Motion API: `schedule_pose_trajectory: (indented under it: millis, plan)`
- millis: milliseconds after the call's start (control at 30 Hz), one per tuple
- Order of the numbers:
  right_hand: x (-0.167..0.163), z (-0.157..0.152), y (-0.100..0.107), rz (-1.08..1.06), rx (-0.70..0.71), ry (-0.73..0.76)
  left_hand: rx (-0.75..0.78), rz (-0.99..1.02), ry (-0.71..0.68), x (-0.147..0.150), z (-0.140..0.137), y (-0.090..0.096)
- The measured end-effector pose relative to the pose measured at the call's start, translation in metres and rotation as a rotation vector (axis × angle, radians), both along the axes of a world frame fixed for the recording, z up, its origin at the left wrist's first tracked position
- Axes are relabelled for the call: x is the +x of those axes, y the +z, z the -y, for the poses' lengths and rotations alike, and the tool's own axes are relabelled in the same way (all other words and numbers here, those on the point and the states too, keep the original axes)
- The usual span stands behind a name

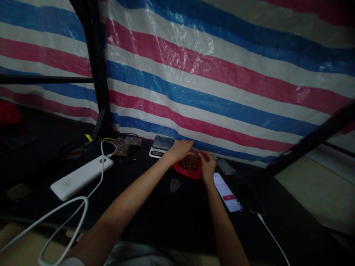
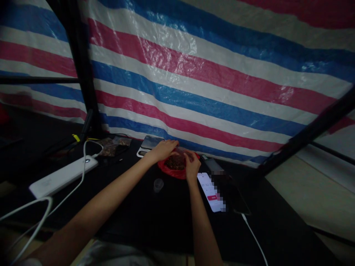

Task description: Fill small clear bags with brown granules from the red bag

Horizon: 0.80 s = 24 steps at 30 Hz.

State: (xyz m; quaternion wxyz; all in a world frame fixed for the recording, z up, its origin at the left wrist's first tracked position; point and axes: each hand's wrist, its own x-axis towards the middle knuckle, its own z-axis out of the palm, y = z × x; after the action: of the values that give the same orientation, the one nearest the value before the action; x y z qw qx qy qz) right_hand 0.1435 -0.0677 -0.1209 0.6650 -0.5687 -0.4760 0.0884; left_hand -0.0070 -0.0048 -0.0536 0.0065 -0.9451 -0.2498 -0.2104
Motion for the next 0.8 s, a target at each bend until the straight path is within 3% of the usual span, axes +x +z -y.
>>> schedule_pose_trajectory:
  millis: [200, 333, 400, 567, 800]
  plan:
    - [0.006, 0.001, -0.002, 0.022, -0.030, -0.038, 0.067, -0.019, 0.028, 0.008, -0.015, -0.007]
    - [0.010, 0.007, -0.002, 0.141, -0.140, -0.263, 0.081, -0.015, 0.022, 0.003, -0.017, -0.004]
    - [0.009, 0.009, -0.002, 0.189, -0.132, -0.339, 0.076, -0.026, 0.012, 0.001, -0.016, -0.003]
    - [0.006, 0.009, -0.002, 0.192, -0.026, -0.245, 0.010, 0.027, -0.002, 0.000, -0.018, -0.009]
    - [0.005, 0.008, -0.004, 0.180, -0.029, -0.216, -0.046, -0.175, -0.011, 0.004, -0.025, -0.018]
